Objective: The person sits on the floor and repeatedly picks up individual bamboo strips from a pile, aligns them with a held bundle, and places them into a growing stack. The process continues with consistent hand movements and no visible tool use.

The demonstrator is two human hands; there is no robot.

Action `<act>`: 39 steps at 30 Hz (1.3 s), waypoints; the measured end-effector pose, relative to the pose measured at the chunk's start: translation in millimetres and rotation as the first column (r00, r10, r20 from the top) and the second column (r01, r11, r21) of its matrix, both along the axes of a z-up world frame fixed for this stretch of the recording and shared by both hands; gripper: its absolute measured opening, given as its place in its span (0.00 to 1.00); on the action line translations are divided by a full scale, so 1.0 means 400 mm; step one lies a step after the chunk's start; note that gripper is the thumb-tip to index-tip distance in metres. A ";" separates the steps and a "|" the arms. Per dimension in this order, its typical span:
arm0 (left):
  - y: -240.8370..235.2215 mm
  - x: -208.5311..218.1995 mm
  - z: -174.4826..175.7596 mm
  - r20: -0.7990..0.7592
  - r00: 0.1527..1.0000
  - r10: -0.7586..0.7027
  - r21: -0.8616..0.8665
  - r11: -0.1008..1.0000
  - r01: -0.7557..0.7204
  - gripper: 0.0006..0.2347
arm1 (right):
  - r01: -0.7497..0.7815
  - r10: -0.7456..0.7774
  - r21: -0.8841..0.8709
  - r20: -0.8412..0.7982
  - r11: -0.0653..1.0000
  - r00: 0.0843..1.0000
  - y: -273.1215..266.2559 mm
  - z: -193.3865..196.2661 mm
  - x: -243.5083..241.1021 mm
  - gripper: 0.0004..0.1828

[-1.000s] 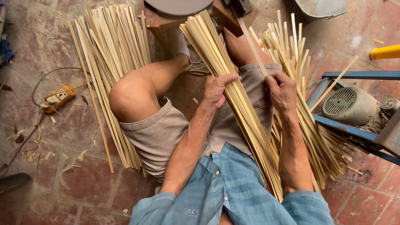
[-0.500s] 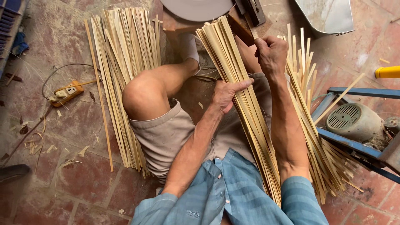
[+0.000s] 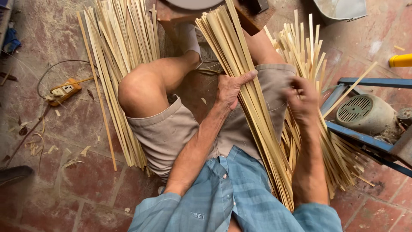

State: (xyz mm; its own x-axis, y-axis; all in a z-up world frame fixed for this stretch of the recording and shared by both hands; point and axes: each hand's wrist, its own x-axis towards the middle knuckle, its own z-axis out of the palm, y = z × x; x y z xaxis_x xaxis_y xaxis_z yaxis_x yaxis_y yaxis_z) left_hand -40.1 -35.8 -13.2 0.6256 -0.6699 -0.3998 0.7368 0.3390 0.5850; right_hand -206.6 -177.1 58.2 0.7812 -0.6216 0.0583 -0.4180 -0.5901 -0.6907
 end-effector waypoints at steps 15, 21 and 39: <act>0.003 0.022 -0.020 -0.064 0.998 -0.015 0.052 0.998 0.018 0.12 | 0.162 -0.164 0.275 -0.015 0.948 0.986 -0.052 -0.062 0.188 0.09; 0.008 0.021 -0.025 -0.040 0.996 -0.085 0.052 0.995 0.087 0.09 | 0.096 -0.126 0.347 0.065 0.933 0.990 -0.086 -0.098 0.379 0.08; -0.007 0.007 0.001 -0.055 0.998 0.009 0.030 1.000 -0.008 0.12 | 0.026 -0.072 -0.396 -0.101 0.918 0.992 -0.021 0.006 -0.071 0.14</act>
